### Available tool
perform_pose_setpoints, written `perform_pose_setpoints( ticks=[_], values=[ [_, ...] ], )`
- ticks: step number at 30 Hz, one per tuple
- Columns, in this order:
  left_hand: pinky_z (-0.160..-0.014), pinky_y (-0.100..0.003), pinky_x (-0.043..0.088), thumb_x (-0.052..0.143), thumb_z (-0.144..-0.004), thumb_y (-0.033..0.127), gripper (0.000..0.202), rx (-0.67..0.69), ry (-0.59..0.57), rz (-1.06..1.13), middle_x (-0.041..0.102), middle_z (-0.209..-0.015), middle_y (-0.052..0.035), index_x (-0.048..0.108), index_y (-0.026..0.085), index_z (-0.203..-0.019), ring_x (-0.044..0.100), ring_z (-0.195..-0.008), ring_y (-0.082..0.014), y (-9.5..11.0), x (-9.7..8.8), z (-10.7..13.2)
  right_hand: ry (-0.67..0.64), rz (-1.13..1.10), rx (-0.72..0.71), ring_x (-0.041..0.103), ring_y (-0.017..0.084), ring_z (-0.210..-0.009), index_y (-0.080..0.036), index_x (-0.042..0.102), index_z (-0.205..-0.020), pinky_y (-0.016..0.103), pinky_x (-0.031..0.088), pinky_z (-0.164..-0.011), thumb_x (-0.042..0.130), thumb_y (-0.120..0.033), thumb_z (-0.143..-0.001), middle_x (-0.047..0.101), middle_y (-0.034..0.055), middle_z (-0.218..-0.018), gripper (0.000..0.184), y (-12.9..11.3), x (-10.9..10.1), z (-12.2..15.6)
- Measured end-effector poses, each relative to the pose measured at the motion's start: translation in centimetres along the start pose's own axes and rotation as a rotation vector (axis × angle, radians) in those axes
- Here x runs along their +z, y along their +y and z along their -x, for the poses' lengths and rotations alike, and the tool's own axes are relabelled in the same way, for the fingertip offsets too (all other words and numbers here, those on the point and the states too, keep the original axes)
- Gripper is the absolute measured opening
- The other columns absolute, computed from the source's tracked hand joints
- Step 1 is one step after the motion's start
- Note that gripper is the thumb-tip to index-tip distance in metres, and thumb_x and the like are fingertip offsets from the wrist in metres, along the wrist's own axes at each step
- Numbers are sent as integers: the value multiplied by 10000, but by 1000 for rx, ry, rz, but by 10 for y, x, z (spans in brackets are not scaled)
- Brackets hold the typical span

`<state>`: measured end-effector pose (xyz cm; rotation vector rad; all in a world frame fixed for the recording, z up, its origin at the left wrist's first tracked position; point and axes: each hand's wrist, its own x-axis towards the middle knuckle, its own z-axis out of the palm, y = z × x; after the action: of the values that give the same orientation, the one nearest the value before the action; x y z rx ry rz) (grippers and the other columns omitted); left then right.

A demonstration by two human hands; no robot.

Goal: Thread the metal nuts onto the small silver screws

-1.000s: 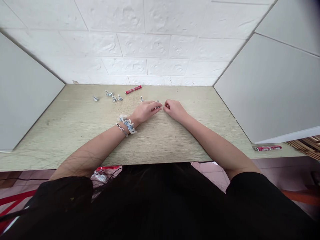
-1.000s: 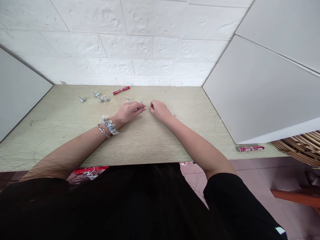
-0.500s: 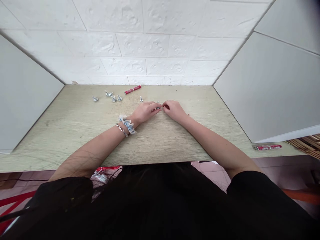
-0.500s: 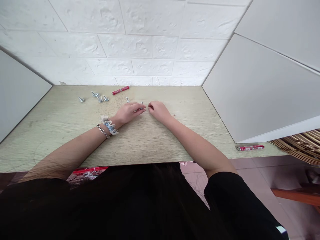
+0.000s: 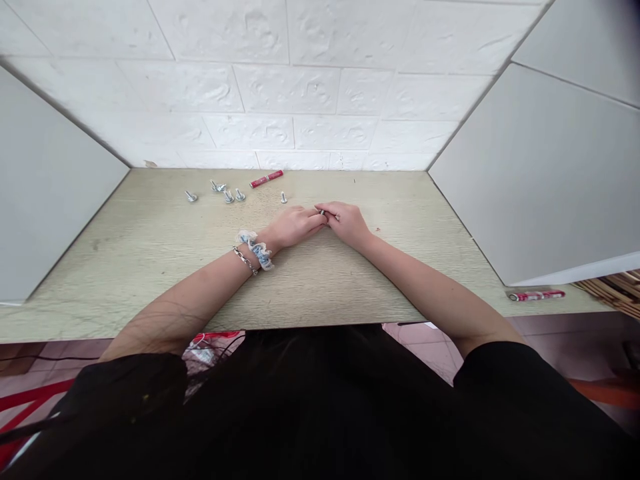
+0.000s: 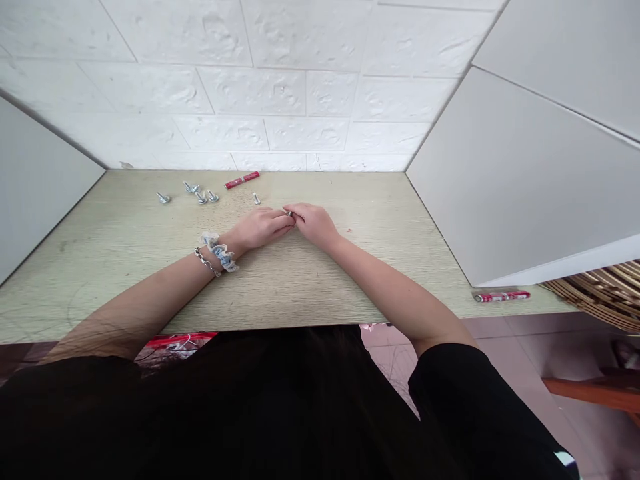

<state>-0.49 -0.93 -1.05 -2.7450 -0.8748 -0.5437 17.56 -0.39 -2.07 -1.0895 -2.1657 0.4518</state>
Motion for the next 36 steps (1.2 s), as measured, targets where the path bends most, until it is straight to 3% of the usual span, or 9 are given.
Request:
perform_pose_setpoints(
  ticks=[7, 26, 36],
  values=[
    [-686, -285, 439, 349, -967, 297, 331, -2, -2, -15, 689, -861, -69, 652, 172, -926, 606, -686, -141, -2, 1, 0, 102, 17, 5, 636, 163, -1017, -193, 665, -1132, 308, 483, -924, 391, -244, -920, 690, 52, -1111, 351, 3, 2, -1],
    [-696, -283, 453, 421, -937, 240, 239, -37, -10, -49, 690, -879, -63, 649, 167, -935, 624, -723, -147, -3, 4, -1, 92, 11, -94, 618, 156, -1036, -193, 660, -1111, 316, 483, -943, 339, -184, -902, 684, 61, -1108, 384, 0, 2, 2],
    [-685, -278, 437, 406, -953, 248, 252, -20, 16, -93, 691, -852, -58, 642, 160, -938, 633, -729, -147, -4, 6, 0, 127, -4, -87, 635, 160, -992, -191, 687, -1072, 304, 497, -914, 401, -250, -905, 698, 55, -1063, 336, 1, 0, 2]
  ],
)
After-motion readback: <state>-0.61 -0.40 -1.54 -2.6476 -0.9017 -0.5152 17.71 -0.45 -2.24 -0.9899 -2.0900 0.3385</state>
